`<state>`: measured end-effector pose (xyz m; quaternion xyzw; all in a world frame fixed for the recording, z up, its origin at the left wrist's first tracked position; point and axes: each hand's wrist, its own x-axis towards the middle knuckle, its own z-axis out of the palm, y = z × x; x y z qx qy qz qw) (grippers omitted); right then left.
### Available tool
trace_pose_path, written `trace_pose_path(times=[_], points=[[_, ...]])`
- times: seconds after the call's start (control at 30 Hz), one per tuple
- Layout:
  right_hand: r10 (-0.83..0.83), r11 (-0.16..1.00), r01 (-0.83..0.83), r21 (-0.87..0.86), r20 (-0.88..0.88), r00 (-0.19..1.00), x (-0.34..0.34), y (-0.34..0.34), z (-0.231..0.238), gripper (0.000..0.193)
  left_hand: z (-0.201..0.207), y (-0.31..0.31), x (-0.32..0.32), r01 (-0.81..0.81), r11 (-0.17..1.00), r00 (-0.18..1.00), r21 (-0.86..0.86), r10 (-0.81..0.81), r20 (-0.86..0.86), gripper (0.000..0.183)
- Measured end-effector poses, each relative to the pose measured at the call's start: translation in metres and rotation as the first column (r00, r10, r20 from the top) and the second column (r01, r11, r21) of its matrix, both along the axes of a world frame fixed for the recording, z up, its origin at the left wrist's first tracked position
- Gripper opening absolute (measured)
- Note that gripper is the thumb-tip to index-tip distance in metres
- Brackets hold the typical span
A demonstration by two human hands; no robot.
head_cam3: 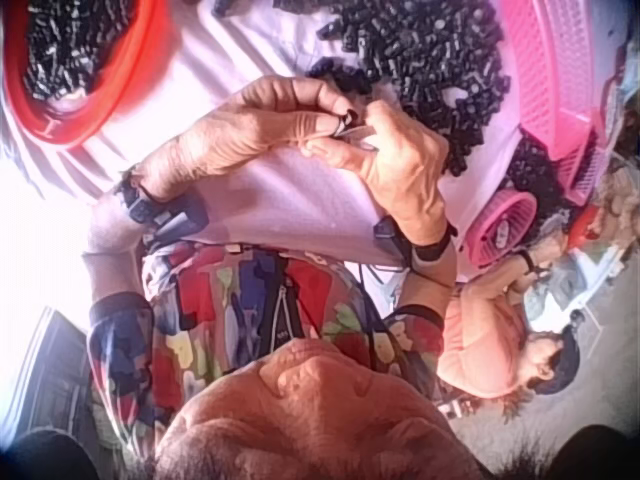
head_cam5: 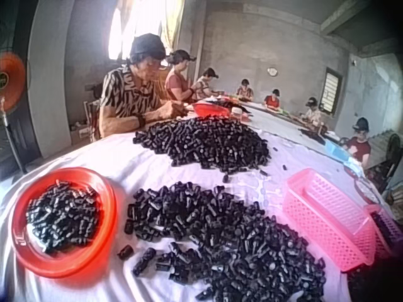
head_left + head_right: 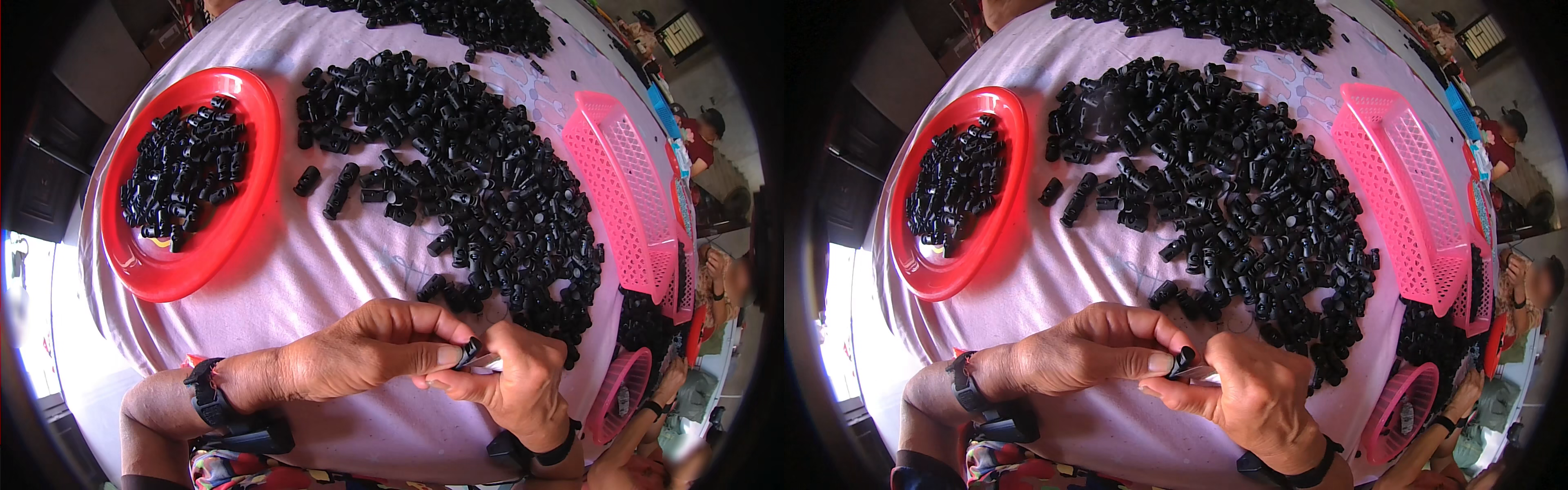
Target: Sort and inspect small black plastic components at a work table.
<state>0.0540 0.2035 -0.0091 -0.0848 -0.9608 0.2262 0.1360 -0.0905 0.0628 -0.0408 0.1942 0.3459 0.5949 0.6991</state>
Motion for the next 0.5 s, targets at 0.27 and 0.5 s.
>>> trace_pose_path(times=[0.27,0.5], points=[[-0.019,0.999,0.021,0.035,-0.067,0.998,0.0009,0.0025,-0.0027,0.060,0.0031,-0.0014,-0.0029,0.033,0.998,0.999,-0.061,-0.031,0.020,0.023],[-0.022,0.999,0.024,0.048,-0.048,0.999,0.0005,0.0025,-0.0052,0.061,-0.0027,-0.0022,-0.0014,0.014,0.999,1.000,-0.039,-0.013,0.024,0.022]])
